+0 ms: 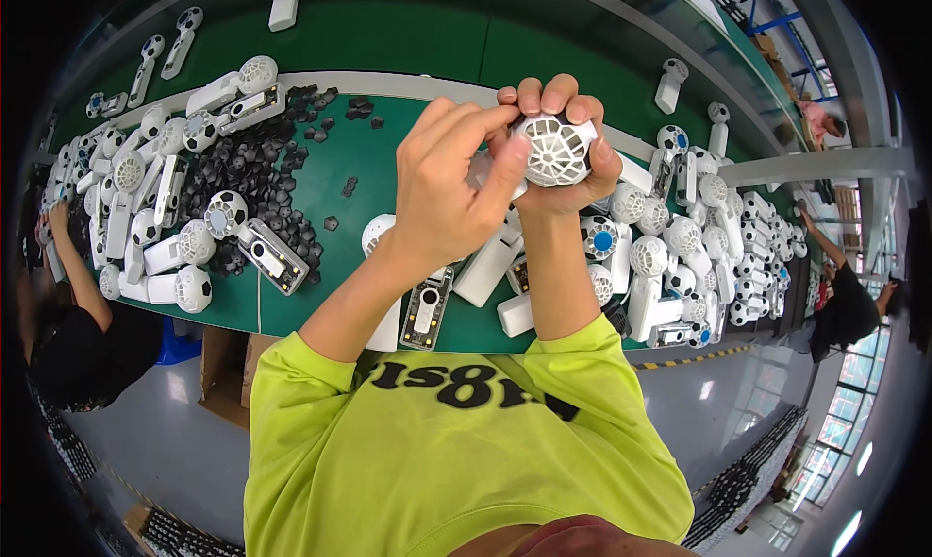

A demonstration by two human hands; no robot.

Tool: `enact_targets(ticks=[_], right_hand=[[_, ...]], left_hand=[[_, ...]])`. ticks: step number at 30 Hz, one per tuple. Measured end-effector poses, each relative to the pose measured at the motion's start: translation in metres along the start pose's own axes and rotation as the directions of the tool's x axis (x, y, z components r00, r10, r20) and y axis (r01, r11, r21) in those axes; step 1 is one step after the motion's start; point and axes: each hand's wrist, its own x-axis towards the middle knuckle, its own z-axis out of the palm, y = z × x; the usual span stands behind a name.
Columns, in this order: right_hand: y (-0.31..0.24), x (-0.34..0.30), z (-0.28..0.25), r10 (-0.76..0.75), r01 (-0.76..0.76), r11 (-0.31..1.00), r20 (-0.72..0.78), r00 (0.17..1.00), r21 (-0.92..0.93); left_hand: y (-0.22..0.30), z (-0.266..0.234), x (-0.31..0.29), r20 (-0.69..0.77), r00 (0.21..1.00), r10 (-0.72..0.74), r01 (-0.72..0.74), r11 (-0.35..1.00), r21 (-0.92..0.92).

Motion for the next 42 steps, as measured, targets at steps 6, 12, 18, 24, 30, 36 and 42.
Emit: enact_targets(ticks=[6, 12, 18, 24, 30, 36, 42], right_hand=[[-0.001, -0.001, 0.006, -0.037, 0.036, 0.988, -0.002, 0.999, -0.148], [0.004, 0.0, 0.012, -0.152, 0.156, 0.967, 0.033, 0.988, -0.203], [0.002, 0.001, 0.014, -0.165, 0.177, 0.922, 0.064, 0.984, -0.343], [-0.001, 0.004, 0.015, -0.142, 0.321, 0.743, 0.331, 0.933, -0.587], [0.008, 0.001, 0.031, -0.132, 0.309, 0.771, 0.334, 0.933, -0.557], [0.017, -0.001, 0.035, -0.014, 0.089, 0.794, 0.129, 0.992, -0.601], [-0.002, 0.055, 0.02, -0.083, 0.269, 0.167, 0.258, 0.962, -0.949]], left_hand=[[0.004, 0.002, -0.009, 0.042, 0.996, -0.082, 0.087, 0.989, -0.116], [0.008, -0.009, -0.01, 0.12, 0.96, -0.254, 0.276, 0.934, -0.226], [0.01, -0.011, -0.015, 0.119, 0.931, -0.346, 0.366, 0.89, -0.27], [0.002, -0.029, -0.017, 0.252, 0.877, -0.41, 0.478, 0.799, -0.364], [-0.007, -0.036, -0.02, 0.277, 0.914, -0.297, 0.374, 0.881, -0.29], [-0.021, -0.042, -0.016, 0.21, 0.966, -0.149, 0.183, 0.971, -0.152], [-0.076, -0.065, -0.002, 0.315, 0.94, -0.128, 0.03, 0.954, 0.3]])
